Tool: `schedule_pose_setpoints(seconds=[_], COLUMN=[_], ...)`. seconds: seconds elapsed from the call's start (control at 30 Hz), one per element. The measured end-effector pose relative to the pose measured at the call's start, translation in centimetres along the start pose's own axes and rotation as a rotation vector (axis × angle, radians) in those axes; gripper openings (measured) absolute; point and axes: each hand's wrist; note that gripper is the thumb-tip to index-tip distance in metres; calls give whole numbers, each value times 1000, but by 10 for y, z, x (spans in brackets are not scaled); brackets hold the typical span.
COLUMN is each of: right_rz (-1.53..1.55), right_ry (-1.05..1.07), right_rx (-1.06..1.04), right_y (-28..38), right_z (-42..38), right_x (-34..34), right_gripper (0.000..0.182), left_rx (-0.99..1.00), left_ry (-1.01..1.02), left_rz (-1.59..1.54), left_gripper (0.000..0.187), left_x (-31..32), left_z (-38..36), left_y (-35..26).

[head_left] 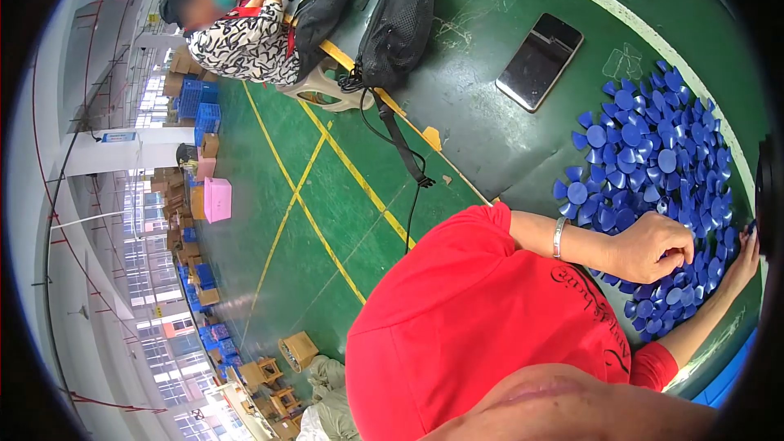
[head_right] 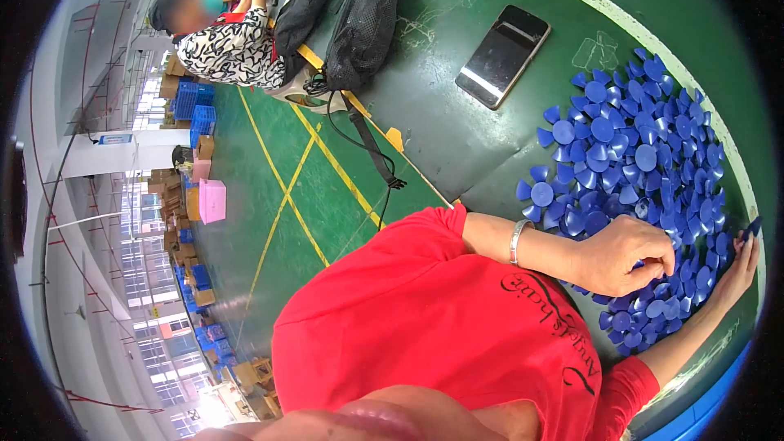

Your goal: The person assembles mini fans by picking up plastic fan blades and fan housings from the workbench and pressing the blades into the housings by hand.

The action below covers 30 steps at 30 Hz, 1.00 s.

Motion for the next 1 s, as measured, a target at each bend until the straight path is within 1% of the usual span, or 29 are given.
schedule_pose_setpoints(seconds=[0.07, 0.1, 0.2, 0.3, 0.4, 0.5, 0.57, 0.7, 0.77, 0.8, 0.83, 0.87, 0.93, 1.0], right_rz=[-179, -201, -146, -69, 8, 144, 185, 287, 346, 353, 353, 348, 257, 288], right_ry=[-24, -12, 2, 2, 44, 134, 154, 235, 242, 241, 188, 125, -18, -20], right_rx=[-4, -16, -19, -33, -11, -6, -4, -18, -38, -30, -27, -27, 5, -25], right_y=[17, 21, 17, 16, 2, -7, -12, -19, -27, -25, -18, -6, 18, 33], right_z=[-18, -22, -19, -20, -8, 2, 8, 11, 15, 17, 8, -5, -28, -45], right_x=[22, 25, 19, 19, -1, -21, -32, -42, -47, -46, -35, -17, 13, 37], right_gripper=[39, 39, 40, 34, 38, 37, 37, 39, 39, 38, 38, 38, 40, 40], left_rx=[-2, -2, -13, -18, -30, -50, -76, -98, -74, -63, -84, -63, -105, -126], left_ry=[8, 10, 6, 10, 20, 29, 35, 24, 36, 45, 50, 84, 62, 70], left_rz=[13, 18, 9, 5, -5, -12, -26, -59, -14, -3, -3, 31, -36, -58], left_gripper=[7, 7, 7, 8, 8, 8, 8, 8, 7, 7, 8, 7, 7, 8], left_x=[0, 1, 0, 1, 1, 1, -1, -1, -2, -2, -1, -3, -1, 0], left_z=[0, -1, -1, -2, -2, -1, 0, 2, 2, 1, 1, 1, 0, 0], left_y=[3, 4, 4, 6, 5, 6, 3, 1, 2, 3, 2, 2, 1, -4])
Point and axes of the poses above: each hand's wrist, its own z-axis towards the middle knuckle, its own x-axis out of the palm, y = z × x, and after that the axes turned 11 degrees about x, right-handed
